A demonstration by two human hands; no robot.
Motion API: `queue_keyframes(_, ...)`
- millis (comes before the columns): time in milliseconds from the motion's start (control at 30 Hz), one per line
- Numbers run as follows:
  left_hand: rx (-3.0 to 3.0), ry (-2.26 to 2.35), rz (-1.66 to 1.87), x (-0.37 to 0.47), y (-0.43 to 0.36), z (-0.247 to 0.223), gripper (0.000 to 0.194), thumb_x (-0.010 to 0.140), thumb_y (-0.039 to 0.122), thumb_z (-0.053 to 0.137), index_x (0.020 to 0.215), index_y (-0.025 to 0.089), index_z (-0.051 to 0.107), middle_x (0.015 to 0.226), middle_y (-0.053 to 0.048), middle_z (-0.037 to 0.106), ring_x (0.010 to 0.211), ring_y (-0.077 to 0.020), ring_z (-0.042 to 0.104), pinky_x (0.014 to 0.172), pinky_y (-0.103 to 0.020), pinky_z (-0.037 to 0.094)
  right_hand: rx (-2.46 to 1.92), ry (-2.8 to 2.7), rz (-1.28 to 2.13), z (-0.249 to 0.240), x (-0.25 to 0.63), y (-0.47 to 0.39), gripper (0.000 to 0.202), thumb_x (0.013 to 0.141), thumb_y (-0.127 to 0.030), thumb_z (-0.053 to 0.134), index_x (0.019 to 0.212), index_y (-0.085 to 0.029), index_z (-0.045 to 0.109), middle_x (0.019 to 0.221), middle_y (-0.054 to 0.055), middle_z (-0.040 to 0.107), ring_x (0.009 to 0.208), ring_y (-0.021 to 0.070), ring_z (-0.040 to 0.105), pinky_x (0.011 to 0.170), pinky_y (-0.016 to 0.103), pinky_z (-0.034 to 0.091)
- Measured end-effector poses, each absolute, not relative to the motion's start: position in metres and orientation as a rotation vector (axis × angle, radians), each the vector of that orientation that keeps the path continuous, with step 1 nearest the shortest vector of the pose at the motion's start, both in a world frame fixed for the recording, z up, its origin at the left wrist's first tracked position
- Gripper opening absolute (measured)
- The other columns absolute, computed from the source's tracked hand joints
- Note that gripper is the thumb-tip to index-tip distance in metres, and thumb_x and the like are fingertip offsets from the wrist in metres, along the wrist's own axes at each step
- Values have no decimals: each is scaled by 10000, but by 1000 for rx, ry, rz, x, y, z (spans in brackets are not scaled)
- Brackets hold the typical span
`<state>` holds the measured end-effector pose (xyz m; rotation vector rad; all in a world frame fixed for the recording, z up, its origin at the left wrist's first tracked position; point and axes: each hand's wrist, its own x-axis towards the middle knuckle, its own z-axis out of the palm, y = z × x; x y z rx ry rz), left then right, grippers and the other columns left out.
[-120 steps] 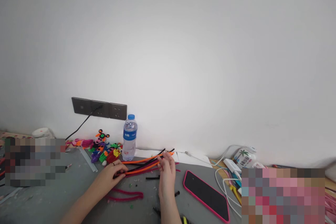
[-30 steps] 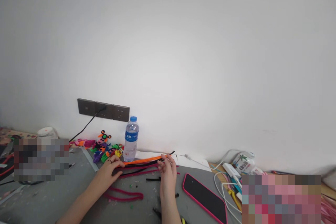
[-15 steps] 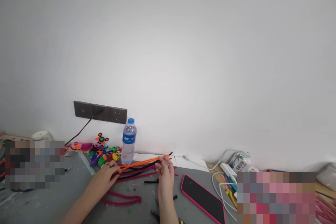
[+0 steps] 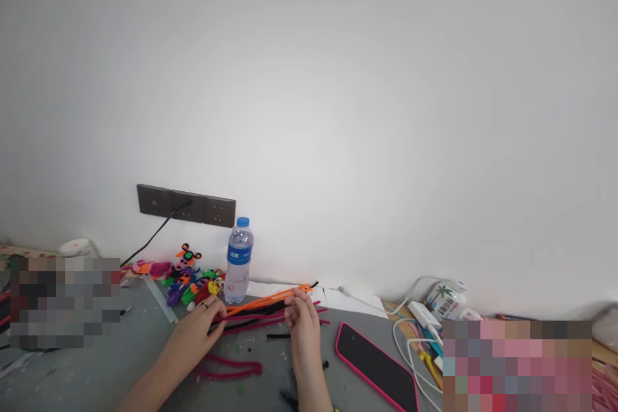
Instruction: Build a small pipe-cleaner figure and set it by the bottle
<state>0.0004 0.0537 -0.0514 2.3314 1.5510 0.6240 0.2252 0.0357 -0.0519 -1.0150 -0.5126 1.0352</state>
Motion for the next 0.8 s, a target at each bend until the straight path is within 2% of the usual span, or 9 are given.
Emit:
queue_keyframes(133,2331,1438,789,-3,54,-47,134,844,183,492,804,232,611,972,-51,609,942,-238,576,795,-339,467,-1038,-646,1174,-52,220,35,366,635,-484,717,817,-179,628,569,-31,570,398,85,398,407,221,247)
queue_keyframes(233,2329,1410,832,-5,55,-43,160,855,191,490,808,230,638,955,-57,619,936,-244,584,809,-352,472,-1041,-729,1321,-52,213,32,450,644,-558,716,814,-150,632,535,-20,585,376,73,404,405,203,213)
queue_keyframes(400,2271,1424,761,-6,55,-44,209,845,158,486,895,240,672,962,-49,681,931,-241,618,831,-363,474,-1091,-869,1578,-48,201,22,485,705,-567,676,933,-143,610,649,46,699,424,95,548,428,184,279)
queue_keyframes(533,2226,1373,782,-5,53,-46,291,850,153,454,1034,258,653,1031,-49,702,964,-232,630,844,-351,480,-1133,-884,1627,-47,194,18,517,683,-561,690,1003,-168,588,746,64,731,449,107,597,414,172,288)
queue_keyframes(633,2231,1252,834,-3,51,-45,322,826,137,468,1063,258,649,1046,-53,692,959,-221,628,848,-333,481,-1126,-852,1596,-50,192,19,517,653,-543,727,1004,-182,610,803,53,724,491,110,622,423,171,319)
queue_keyframes(800,2119,1028,872,5,48,-39,311,761,71,485,976,205,667,856,-35,688,773,-174,635,700,-248,487,-1085,-791,1593,-58,193,26,547,567,-537,802,953,-173,668,842,42,711,551,118,645,461,183,387)
